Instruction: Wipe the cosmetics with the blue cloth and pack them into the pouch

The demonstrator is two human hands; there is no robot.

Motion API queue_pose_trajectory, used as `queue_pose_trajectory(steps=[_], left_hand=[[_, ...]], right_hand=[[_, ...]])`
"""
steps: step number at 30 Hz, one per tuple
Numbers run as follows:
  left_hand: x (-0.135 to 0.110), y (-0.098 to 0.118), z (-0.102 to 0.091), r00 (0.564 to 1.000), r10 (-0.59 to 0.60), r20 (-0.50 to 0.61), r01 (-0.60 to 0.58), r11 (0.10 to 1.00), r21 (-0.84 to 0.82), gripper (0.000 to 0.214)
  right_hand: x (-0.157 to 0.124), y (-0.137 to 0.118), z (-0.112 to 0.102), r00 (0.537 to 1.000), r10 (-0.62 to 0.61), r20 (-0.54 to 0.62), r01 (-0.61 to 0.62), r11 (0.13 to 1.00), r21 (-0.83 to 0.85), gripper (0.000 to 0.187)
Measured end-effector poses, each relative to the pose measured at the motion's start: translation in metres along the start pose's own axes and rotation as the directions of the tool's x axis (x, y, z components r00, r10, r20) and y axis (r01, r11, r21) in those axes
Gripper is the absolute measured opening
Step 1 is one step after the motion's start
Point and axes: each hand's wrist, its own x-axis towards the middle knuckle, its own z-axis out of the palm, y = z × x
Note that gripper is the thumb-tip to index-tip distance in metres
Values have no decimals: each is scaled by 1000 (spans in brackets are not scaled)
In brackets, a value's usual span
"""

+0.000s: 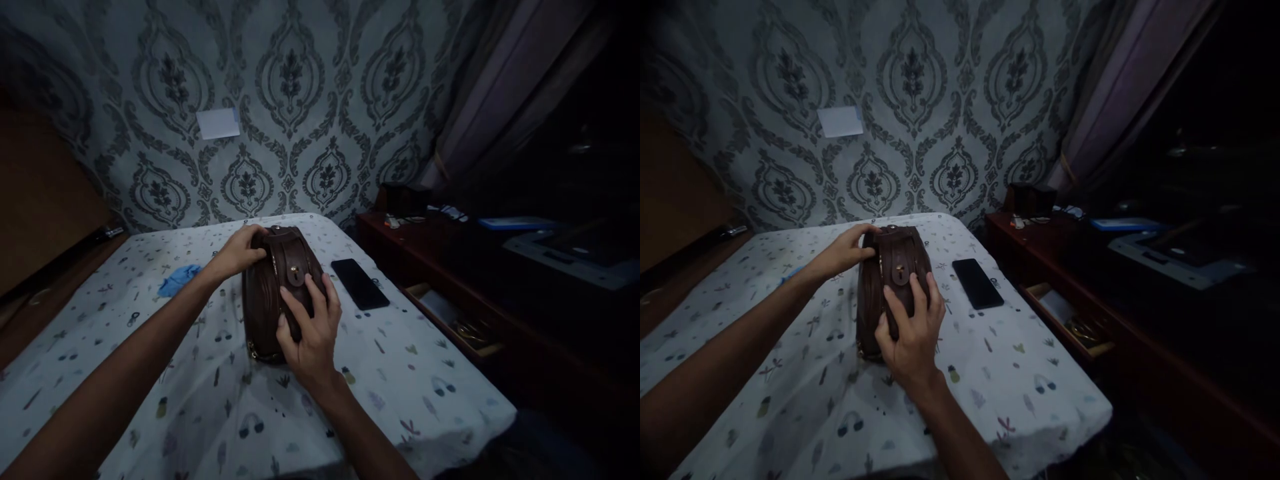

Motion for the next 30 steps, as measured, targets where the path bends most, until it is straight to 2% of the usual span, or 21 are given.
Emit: queue_pose_trajectory(steps=[5,8,11,13,16,19,24,30], left_hand=[[6,4,-2,995,0,-103,9,996,94,30],[10,8,-6,999,-13,-33,16,995,99,34],[12,14,-12,994,64,91,-75,990,118,50],[11,18,-13,988,107,114,-124,981,152,51],[10,22,-10,994,103,21,-105,972,211,41],[12,22,-6,993,81,-81,-63,978,199,38],[14,20,-3,994,87,-66,-74,981,182,29],[5,26,-2,980,36,-197,-13,993,121,32]], right_hand=[[2,-1,1,999,14,-31,-14,1000,-1,30],[2,0,1,999,13,-31,-14,1000,-5,31],[1,0,1,1000,15,-27,-16,1000,-8,33],[1,0,1,999,21,-25,-21,1000,-6,35],[1,-1,1,999,27,-19,-27,1000,-4,36],[1,-1,0,1000,27,-10,-27,1000,-11,38],[1,0,0,1000,23,-8,-23,1000,-16,40],[1,0,1,1000,16,-18,-16,1000,-15,38]])
